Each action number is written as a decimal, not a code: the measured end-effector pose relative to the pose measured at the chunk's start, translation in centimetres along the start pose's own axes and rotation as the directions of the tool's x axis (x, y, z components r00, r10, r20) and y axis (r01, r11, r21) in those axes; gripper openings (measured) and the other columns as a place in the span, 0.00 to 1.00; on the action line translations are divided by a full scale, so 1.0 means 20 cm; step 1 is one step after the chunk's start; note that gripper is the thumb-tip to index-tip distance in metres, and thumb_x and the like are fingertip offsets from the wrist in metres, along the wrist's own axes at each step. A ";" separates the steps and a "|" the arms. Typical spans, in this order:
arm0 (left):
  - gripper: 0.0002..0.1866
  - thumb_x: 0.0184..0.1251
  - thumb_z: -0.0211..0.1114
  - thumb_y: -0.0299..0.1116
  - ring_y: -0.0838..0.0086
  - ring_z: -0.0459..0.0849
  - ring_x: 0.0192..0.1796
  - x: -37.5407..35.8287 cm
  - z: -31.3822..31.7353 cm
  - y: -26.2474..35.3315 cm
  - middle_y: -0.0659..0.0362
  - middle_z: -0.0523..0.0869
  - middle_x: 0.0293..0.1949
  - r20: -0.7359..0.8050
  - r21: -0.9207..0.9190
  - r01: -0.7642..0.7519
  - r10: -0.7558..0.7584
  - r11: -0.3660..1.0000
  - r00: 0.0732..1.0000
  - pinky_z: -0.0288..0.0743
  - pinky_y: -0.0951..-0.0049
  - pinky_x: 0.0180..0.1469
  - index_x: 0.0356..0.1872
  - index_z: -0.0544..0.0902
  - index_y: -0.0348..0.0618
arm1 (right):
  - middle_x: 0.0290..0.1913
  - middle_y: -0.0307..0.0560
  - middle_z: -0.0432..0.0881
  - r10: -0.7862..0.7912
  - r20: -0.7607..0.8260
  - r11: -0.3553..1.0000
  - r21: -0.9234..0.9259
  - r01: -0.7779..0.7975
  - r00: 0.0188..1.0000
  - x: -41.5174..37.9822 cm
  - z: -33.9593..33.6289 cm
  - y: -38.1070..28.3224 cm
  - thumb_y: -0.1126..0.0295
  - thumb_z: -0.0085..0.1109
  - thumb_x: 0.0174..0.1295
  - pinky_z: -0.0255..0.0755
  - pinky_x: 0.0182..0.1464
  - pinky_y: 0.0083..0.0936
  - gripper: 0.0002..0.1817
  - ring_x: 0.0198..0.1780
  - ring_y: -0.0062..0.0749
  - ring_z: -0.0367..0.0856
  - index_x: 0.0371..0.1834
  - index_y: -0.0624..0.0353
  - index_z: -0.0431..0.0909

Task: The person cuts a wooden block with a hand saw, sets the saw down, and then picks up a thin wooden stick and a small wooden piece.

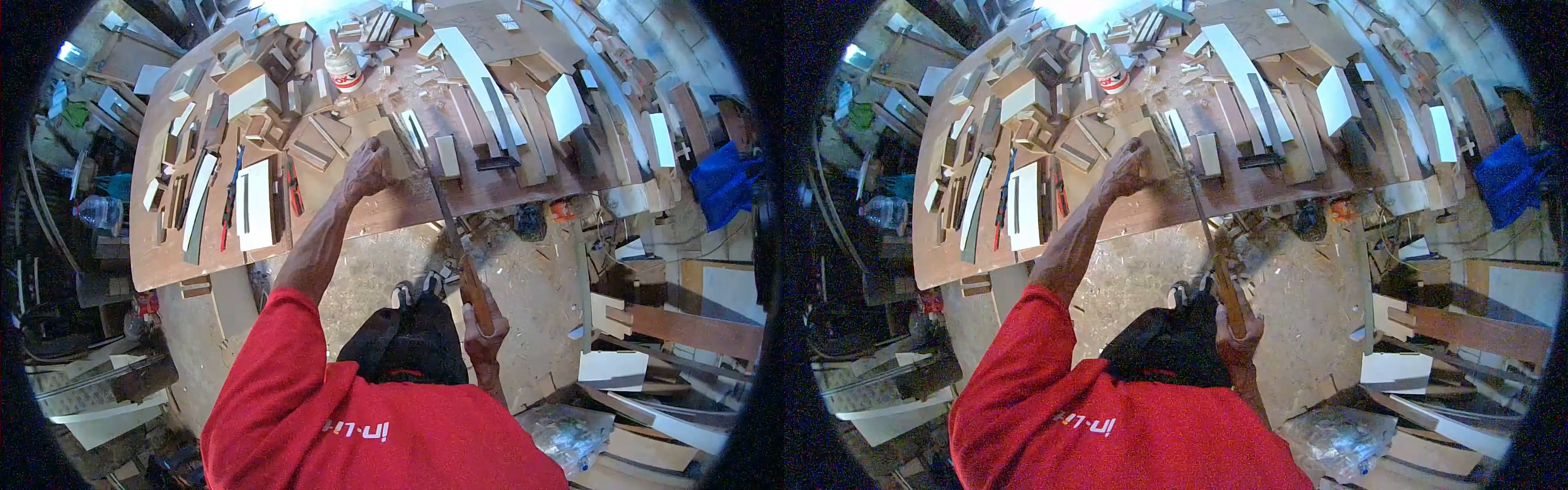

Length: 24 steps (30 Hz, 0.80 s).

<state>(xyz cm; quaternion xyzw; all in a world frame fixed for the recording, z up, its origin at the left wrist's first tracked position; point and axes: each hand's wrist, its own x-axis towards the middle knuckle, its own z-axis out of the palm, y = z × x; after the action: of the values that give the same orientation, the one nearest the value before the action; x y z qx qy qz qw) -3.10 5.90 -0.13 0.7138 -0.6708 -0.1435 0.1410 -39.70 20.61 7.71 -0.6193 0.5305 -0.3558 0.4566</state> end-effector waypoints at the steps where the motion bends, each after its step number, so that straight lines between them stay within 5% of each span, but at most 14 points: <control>1: 0.38 0.39 0.78 0.49 0.50 0.75 0.55 0.00 0.00 0.00 0.45 0.75 0.50 0.011 0.001 0.000 0.000 1.000 1.000 0.73 0.57 0.56 0.50 0.75 0.37 | 0.47 0.53 0.85 0.024 0.003 1.000 0.020 -0.025 1.000 0.00 0.00 -0.01 0.76 0.58 0.58 0.75 0.51 0.27 0.24 0.48 0.34 0.84 0.60 0.66 0.74; 8: 0.36 0.45 0.76 0.46 0.47 0.71 0.61 0.07 0.03 -0.05 0.41 0.72 0.58 -0.207 0.044 -0.011 0.020 0.999 0.978 0.67 0.58 0.64 0.52 0.75 0.33 | 0.49 0.53 0.84 0.152 0.076 0.988 0.025 -0.155 0.985 0.03 0.01 -0.03 0.77 0.57 0.57 0.74 0.51 0.25 0.25 0.48 0.33 0.83 0.61 0.68 0.73; 11: 0.37 0.47 0.74 0.46 0.45 0.67 0.65 0.18 0.00 -0.10 0.39 0.70 0.62 -0.170 0.067 -0.013 0.024 0.998 0.985 0.64 0.58 0.67 0.55 0.74 0.32 | 0.43 0.53 0.87 -0.004 0.011 1.000 0.007 0.004 1.000 0.09 0.07 0.07 0.73 0.61 0.58 0.78 0.44 0.24 0.24 0.41 0.28 0.86 0.60 0.65 0.75; 15: 0.41 0.46 0.75 0.46 0.45 0.63 0.68 0.26 0.04 -0.21 0.38 0.67 0.65 -0.035 0.056 -0.102 0.104 0.993 0.994 0.61 0.58 0.69 0.60 0.71 0.31 | 0.42 0.52 0.86 0.093 0.067 0.993 -0.072 -0.089 0.993 0.16 0.11 -0.01 0.74 0.61 0.58 0.77 0.39 0.24 0.24 0.38 0.26 0.85 0.60 0.65 0.75; 18: 0.42 0.46 0.75 0.47 0.46 0.60 0.70 0.28 0.06 -0.24 0.39 0.65 0.67 0.073 0.097 -0.132 0.125 0.987 0.989 0.58 0.58 0.70 0.60 0.71 0.31 | 0.34 0.51 0.86 -0.070 0.010 0.996 0.064 0.069 0.998 0.19 0.18 0.03 0.74 0.61 0.58 0.74 0.31 0.25 0.22 0.30 0.28 0.84 0.58 0.64 0.76; 20: 0.42 0.45 0.75 0.48 0.47 0.59 0.71 0.30 0.05 -0.23 0.40 0.64 0.68 0.130 0.167 -0.134 0.113 0.977 0.985 0.57 0.58 0.71 0.59 0.73 0.30 | 0.26 0.49 0.83 0.003 0.084 0.991 -0.132 0.008 0.996 0.22 0.19 0.05 0.72 0.61 0.58 0.71 0.26 0.28 0.19 0.24 0.34 0.81 0.54 0.65 0.78; 22: 0.49 0.47 0.74 0.50 0.49 0.57 0.73 0.31 0.05 -0.22 0.44 0.59 0.72 0.092 0.132 -0.090 0.078 0.987 0.993 0.51 0.54 0.73 0.69 0.62 0.37 | 0.23 0.49 0.81 -0.052 0.068 0.992 -0.108 0.059 0.996 0.26 0.21 0.03 0.72 0.61 0.57 0.71 0.26 0.29 0.19 0.23 0.36 0.81 0.52 0.65 0.78; 24: 0.49 0.45 0.75 0.50 0.47 0.58 0.71 0.31 0.02 -0.20 0.43 0.59 0.72 0.107 0.160 -0.094 0.077 0.983 0.991 0.53 0.56 0.72 0.67 0.64 0.34 | 0.21 0.48 0.80 -0.107 0.052 0.990 -0.084 0.111 0.993 0.28 0.22 0.01 0.71 0.61 0.57 0.71 0.26 0.29 0.18 0.22 0.38 0.81 0.50 0.66 0.78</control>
<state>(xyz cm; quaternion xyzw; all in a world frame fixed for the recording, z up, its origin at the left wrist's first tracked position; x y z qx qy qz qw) 0.79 -0.13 -2.18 0.6853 -0.7168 -0.1172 0.0537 -34.72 15.90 5.76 -0.6748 0.5000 -0.3421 0.4214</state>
